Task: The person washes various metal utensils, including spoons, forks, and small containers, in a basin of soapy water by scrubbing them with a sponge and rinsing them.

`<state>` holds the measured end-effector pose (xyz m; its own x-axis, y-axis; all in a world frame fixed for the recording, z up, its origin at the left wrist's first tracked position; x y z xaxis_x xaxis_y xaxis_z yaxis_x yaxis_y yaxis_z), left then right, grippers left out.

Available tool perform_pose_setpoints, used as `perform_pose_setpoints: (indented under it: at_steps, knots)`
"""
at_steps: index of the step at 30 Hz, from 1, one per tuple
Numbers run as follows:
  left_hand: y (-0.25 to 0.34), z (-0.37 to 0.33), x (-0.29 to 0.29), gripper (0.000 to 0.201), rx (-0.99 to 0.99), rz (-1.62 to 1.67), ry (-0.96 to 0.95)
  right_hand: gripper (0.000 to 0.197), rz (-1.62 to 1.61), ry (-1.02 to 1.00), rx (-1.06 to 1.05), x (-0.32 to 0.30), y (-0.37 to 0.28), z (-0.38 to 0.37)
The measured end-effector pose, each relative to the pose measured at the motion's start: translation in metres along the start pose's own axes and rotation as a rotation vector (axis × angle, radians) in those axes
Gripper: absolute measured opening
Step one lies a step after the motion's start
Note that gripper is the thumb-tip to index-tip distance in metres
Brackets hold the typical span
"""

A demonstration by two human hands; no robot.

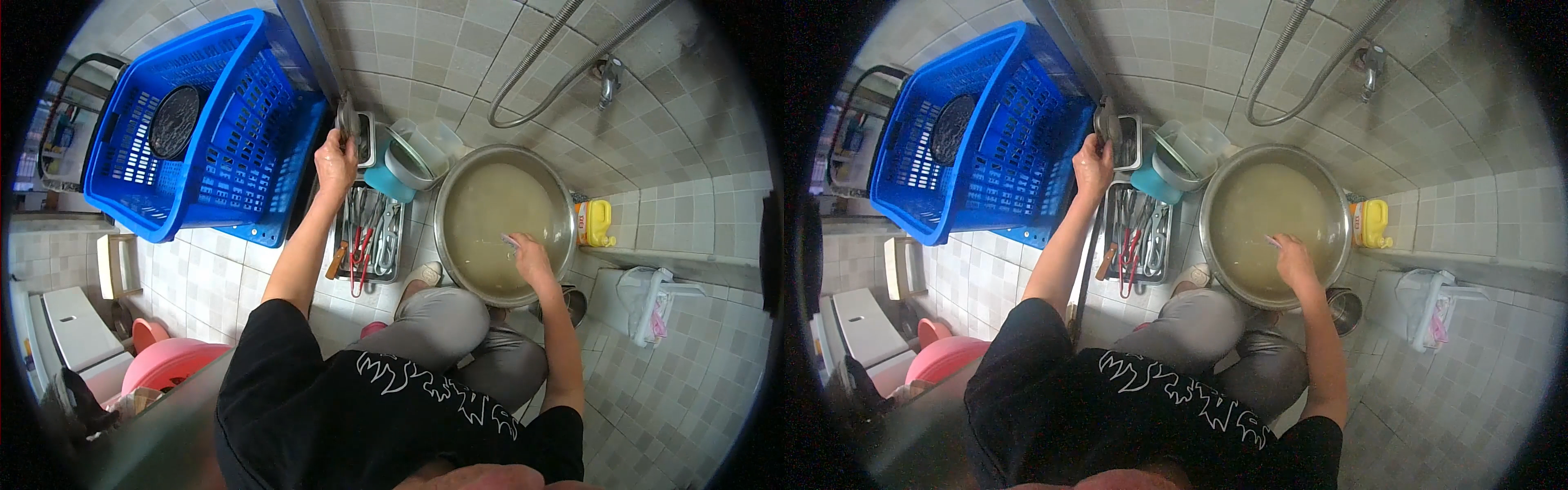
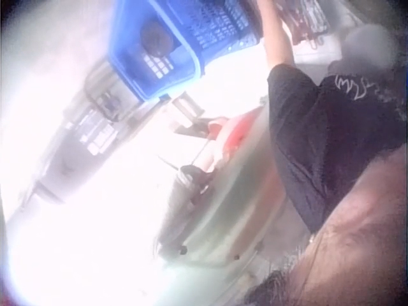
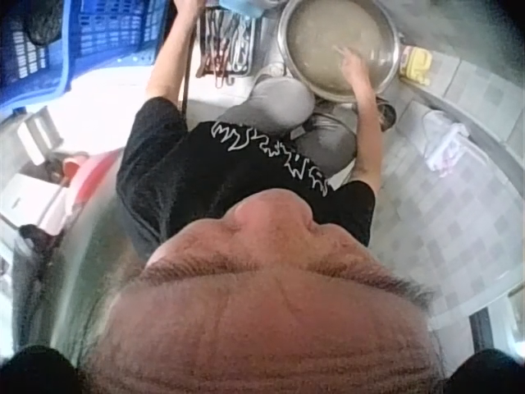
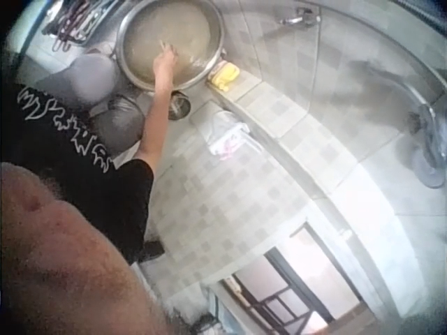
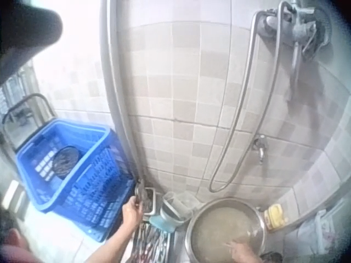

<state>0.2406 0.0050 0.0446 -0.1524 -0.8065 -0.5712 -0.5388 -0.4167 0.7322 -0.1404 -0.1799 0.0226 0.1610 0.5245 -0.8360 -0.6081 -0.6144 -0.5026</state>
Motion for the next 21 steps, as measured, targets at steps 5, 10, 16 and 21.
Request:
perform_pose_setpoints:
  at_steps: [5,10,16,21]
  knots:
    - [-0.051,-0.015,0.043,0.014,-0.039,-0.241,-0.086,0.029,-0.015,-0.028,0.046,0.011,0.006,-0.003]
    - [-0.09,-0.024,0.093,0.014,-0.17,-0.378,-0.139,0.029,-0.072,-0.056,0.118,0.018,0.025,-0.004]
    - [-0.143,-0.044,0.12,0.02,-0.225,-0.446,-0.241,0.028,-0.168,0.07,0.082,0.016,0.056,-0.009]
    - [-0.154,-0.035,0.148,0.022,-0.219,-0.377,-0.37,0.027,-0.276,0.18,0.259,0.023,0.114,0.005]
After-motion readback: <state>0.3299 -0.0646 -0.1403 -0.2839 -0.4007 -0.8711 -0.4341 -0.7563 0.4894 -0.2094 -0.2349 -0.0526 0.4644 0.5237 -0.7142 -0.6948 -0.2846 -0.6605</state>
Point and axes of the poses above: each hand's wrist, its own z-axis away from the middle knuckle, its own x-axis out of the palm, y = z × x, the point moved 5 cm from there along -z, towards the middle knuckle, and after that the axes turned 2 degrees about -y, right-handed, at the moved point
